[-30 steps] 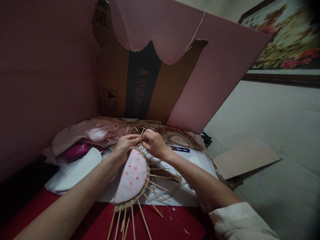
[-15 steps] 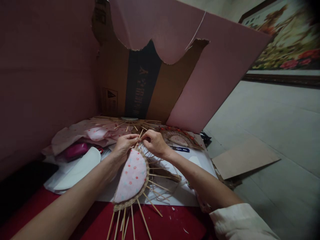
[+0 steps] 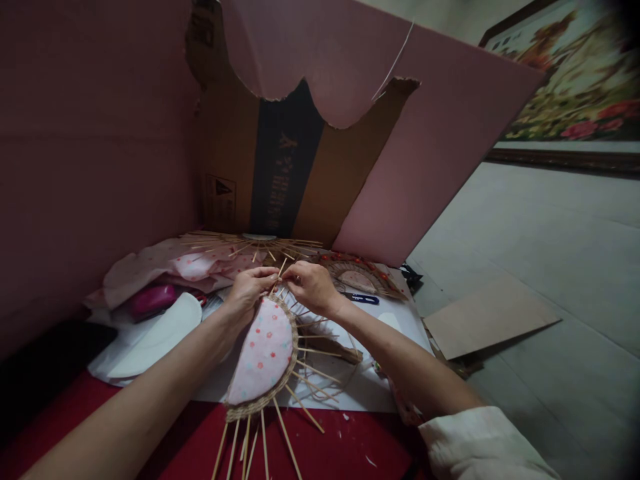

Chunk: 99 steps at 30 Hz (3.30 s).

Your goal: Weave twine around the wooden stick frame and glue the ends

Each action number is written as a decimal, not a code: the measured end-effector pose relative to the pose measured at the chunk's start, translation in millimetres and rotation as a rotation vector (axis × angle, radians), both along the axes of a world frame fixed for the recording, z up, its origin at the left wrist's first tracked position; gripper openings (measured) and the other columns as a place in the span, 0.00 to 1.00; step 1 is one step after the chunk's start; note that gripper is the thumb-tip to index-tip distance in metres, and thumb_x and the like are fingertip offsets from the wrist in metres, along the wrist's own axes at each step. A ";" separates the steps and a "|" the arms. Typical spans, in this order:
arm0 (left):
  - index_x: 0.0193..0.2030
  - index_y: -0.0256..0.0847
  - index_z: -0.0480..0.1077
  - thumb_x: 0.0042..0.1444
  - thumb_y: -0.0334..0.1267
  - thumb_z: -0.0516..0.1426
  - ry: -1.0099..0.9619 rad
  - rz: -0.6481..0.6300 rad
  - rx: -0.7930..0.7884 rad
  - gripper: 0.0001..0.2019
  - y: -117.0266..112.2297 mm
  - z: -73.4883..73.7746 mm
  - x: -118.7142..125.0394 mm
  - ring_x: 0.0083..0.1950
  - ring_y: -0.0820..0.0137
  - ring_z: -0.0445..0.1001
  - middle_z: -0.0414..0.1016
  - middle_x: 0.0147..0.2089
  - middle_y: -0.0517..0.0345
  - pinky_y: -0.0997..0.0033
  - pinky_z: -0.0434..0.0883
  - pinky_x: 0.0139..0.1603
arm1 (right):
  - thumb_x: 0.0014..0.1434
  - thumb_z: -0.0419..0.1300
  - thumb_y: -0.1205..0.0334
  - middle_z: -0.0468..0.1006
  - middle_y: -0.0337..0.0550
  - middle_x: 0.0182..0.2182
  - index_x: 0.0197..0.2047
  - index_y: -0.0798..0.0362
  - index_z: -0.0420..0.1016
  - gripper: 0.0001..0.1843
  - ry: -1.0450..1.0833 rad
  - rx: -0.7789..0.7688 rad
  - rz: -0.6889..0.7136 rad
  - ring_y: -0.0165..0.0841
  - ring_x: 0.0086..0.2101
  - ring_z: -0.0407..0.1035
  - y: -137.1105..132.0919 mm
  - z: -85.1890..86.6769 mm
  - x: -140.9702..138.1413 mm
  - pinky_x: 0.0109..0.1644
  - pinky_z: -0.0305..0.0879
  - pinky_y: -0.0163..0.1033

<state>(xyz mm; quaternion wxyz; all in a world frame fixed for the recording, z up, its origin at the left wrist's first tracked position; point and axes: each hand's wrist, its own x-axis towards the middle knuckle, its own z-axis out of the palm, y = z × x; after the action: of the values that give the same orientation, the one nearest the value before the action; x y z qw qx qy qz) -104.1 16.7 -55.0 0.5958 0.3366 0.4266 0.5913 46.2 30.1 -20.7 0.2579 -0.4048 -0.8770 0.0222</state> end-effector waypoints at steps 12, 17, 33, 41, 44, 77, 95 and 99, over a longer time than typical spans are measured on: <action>0.30 0.31 0.73 0.39 0.29 0.66 0.003 0.035 0.052 0.10 0.2 -2.4 0.9 0.23 0.77 0.69 0.73 0.23 0.59 0.78 0.64 0.24 | 0.59 0.55 0.64 0.81 0.44 0.38 0.38 0.52 0.77 0.10 -0.123 0.009 -0.017 0.34 0.39 0.73 0.1 2.5 -4.4 0.41 0.61 0.34; 0.31 0.32 0.72 0.47 0.26 0.62 0.039 0.035 0.036 0.04 0.6 -2.7 1.0 0.23 0.78 0.68 0.72 0.24 0.62 0.78 0.65 0.24 | 0.58 0.53 0.63 0.82 0.46 0.35 0.36 0.52 0.77 0.11 -0.163 -0.036 -0.079 0.36 0.36 0.74 -2.7 10.8 -8.2 0.36 0.60 0.36; 0.27 0.32 0.73 0.24 0.31 0.68 -0.023 0.094 0.050 0.17 -2.1 2.0 3.4 0.21 0.76 0.67 0.73 0.20 0.59 0.77 0.59 0.22 | 0.54 0.55 0.63 0.79 0.38 0.27 0.30 0.52 0.76 0.08 -0.087 -0.181 -0.053 0.30 0.29 0.69 5.4 16.5 -7.4 0.30 0.56 0.32; 0.28 0.33 0.71 0.34 0.27 0.65 -0.010 0.086 0.050 0.11 -0.4 -0.9 3.3 0.22 0.77 0.67 0.72 0.21 0.62 0.77 0.59 0.22 | 0.52 0.56 0.69 0.78 0.39 0.34 0.36 0.50 0.74 0.09 -0.092 -0.026 0.048 0.33 0.35 0.71 -0.9 10.2 1.5 0.36 0.57 0.34; 0.30 0.33 0.71 0.40 0.25 0.63 0.003 0.072 0.043 0.08 -0.9 -0.8 2.6 0.22 0.77 0.67 0.71 0.23 0.63 0.77 0.62 0.23 | 0.56 0.56 0.66 0.78 0.40 0.37 0.36 0.50 0.75 0.07 -0.115 0.040 0.070 0.33 0.36 0.71 -1.6 8.1 1.8 0.36 0.58 0.34; 0.31 0.34 0.71 0.27 0.27 0.66 -0.051 0.065 0.014 0.19 -8.2 5.9 4.7 0.22 0.73 0.70 0.74 0.22 0.58 0.76 0.60 0.22 | 0.58 0.57 0.63 0.76 0.42 0.36 0.36 0.53 0.71 0.04 -0.172 0.087 0.035 0.32 0.35 0.69 0.3 1.5 -3.0 0.35 0.58 0.34; 0.31 0.34 0.72 0.25 0.29 0.68 -0.041 0.077 0.028 0.19 -7.7 3.5 4.5 0.23 0.74 0.69 0.73 0.23 0.59 0.75 0.63 0.26 | 0.58 0.56 0.67 0.74 0.42 0.35 0.37 0.54 0.70 0.03 -0.049 0.083 0.101 0.31 0.35 0.68 -0.5 1.1 3.0 0.38 0.60 0.33; 0.30 0.34 0.72 0.25 0.30 0.68 -0.036 0.087 0.027 0.19 -7.3 3.7 5.3 0.22 0.74 0.69 0.73 0.23 0.59 0.75 0.61 0.24 | 0.61 0.54 0.65 0.75 0.42 0.35 0.38 0.53 0.71 0.05 -0.091 0.112 0.057 0.32 0.35 0.69 0.0 2.4 5.1 0.37 0.59 0.34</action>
<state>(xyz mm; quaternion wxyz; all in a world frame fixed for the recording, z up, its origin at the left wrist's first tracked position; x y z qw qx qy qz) -98.8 9.4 -51.3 0.5728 0.3150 0.4219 0.6282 51.4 30.1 -18.3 0.2392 -0.3653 -0.8988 -0.0379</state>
